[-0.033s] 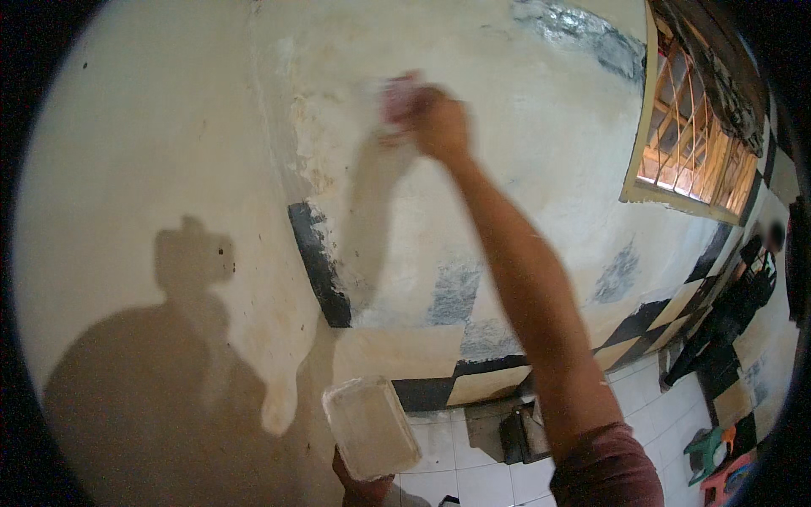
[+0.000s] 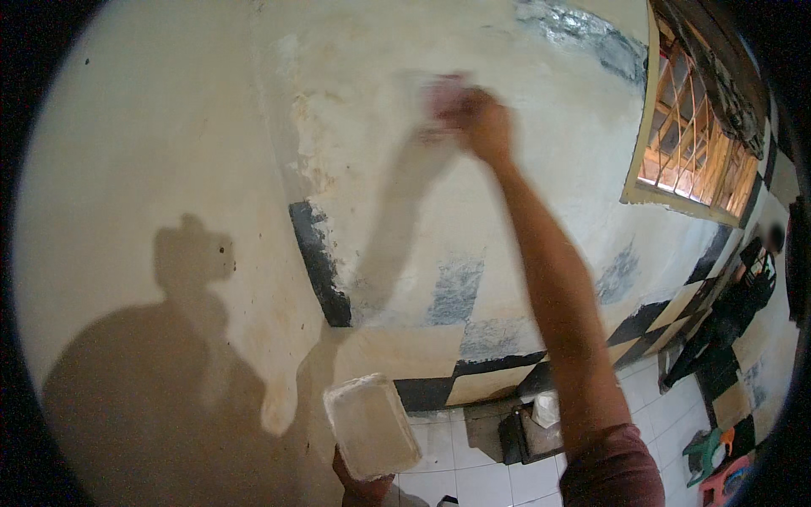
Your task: The person applies white plaster to a wall using a scraper, repeatedly dipping the tool into a white container and smoothing the material over dark patches on the surface.
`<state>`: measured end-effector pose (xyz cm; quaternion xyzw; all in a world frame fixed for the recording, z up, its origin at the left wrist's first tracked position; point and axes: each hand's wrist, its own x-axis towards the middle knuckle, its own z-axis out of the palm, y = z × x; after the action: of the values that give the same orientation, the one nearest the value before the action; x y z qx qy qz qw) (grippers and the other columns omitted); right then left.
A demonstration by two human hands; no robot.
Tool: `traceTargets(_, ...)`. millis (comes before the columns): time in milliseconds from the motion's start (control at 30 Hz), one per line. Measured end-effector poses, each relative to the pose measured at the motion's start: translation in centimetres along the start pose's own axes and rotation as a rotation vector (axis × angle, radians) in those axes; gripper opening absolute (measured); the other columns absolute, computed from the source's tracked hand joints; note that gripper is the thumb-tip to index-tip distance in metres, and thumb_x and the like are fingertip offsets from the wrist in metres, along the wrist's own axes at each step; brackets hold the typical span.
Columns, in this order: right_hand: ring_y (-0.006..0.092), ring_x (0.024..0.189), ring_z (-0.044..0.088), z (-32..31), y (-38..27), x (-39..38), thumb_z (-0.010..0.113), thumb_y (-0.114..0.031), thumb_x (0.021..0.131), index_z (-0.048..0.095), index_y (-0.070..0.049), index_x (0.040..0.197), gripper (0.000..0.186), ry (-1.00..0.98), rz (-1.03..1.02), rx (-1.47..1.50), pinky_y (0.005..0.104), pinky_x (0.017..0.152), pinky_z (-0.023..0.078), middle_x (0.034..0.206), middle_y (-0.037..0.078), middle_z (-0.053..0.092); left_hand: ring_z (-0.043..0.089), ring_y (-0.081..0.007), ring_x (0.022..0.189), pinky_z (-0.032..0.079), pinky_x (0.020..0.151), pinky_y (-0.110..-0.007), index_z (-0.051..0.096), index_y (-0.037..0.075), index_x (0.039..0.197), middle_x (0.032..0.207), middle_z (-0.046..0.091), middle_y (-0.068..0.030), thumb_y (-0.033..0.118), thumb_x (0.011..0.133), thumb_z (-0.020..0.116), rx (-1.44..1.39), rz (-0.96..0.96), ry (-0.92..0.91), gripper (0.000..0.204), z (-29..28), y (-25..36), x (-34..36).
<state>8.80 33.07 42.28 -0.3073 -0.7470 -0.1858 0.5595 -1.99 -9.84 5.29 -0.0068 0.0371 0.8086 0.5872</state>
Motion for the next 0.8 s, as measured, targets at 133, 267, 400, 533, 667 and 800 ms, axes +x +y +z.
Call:
traceTargets(133,0.0139,0.069,0.06,-16.6,14.5,-8.0,0.065,-0.017,0.088,0.064,-0.001,0.101,0.02,0.066,0.432,0.488,0.0289,0.061,0.048,0.087,0.009,0.068,0.054,-0.0312,0.118,0.044,0.096,-0.054,0.046,0.013,0.135,0.131,0.054,-0.0109,0.049,0.094,0.037,-0.075,-0.173,0.07,0.055,3.7,-0.1,0.0)
traceTargets(267,0.0117,0.066,0.056,-14.6,11.6,-15.4,0.06,-0.014,0.089,0.059,0.0,0.1,0.018,-0.103,0.524,0.64,0.0288,0.059,0.047,0.083,0.008,0.066,0.058,-0.0292,0.112,0.048,0.092,-0.05,0.052,0.011,0.128,0.123,0.059,-0.0104,0.045,0.091,0.046,0.145,-0.116,0.113,0.051,-0.4,-0.4,-0.1)
traceTargets(400,0.0155,0.07,0.064,-2.0,-0.7,-19.1,0.069,-0.014,0.082,0.059,0.001,0.095,0.023,-0.341,0.392,0.71,0.0304,0.059,0.051,0.081,0.009,0.067,0.06,-0.0273,0.108,0.052,0.089,-0.046,0.051,0.007,0.127,0.12,0.061,-0.0108,0.036,0.09,0.054,0.088,-0.136,0.119,0.048,2.3,-0.9,-0.7)
traceTargets(533,0.039,0.07,0.065,6.2,-14.0,-17.4,0.064,-0.014,0.083,0.049,-0.003,0.098,0.024,-0.457,0.342,0.327,0.0498,0.061,0.05,0.075,0.024,0.064,0.061,-0.0268,0.107,0.053,0.088,-0.044,0.048,0.005,0.13,0.12,0.06,-0.0114,0.03,0.091,0.054,1.383,0.454,-0.023,0.047,0.6,-2.3,-1.6)
traceTargets(667,0.0414,0.068,0.063,7.4,-7.4,-20.1,0.054,-0.021,0.089,0.045,-0.001,0.111,0.031,-0.386,0.251,0.175,0.0515,0.059,0.049,0.073,0.025,0.063,0.061,-0.0282,0.107,0.052,0.09,-0.047,0.045,0.004,0.132,0.121,0.06,-0.0119,0.031,0.094,0.049,0.914,0.226,-0.068,0.047,-2.3,-1.6,-1.1)
traceTargets(800,0.0219,0.09,0.067,-3.1,5.1,-25.3,0.059,-0.005,0.089,0.05,0.001,0.119,0.032,0.037,0.665,0.949,0.0294,0.071,0.055,0.1,0.013,0.067,0.061,-0.0317,0.106,0.051,0.091,-0.05,0.047,0.006,0.132,0.12,0.06,-0.0123,0.036,0.095,0.044,0.045,-0.047,0.068,0.048,0.0,-0.7,-1.7)
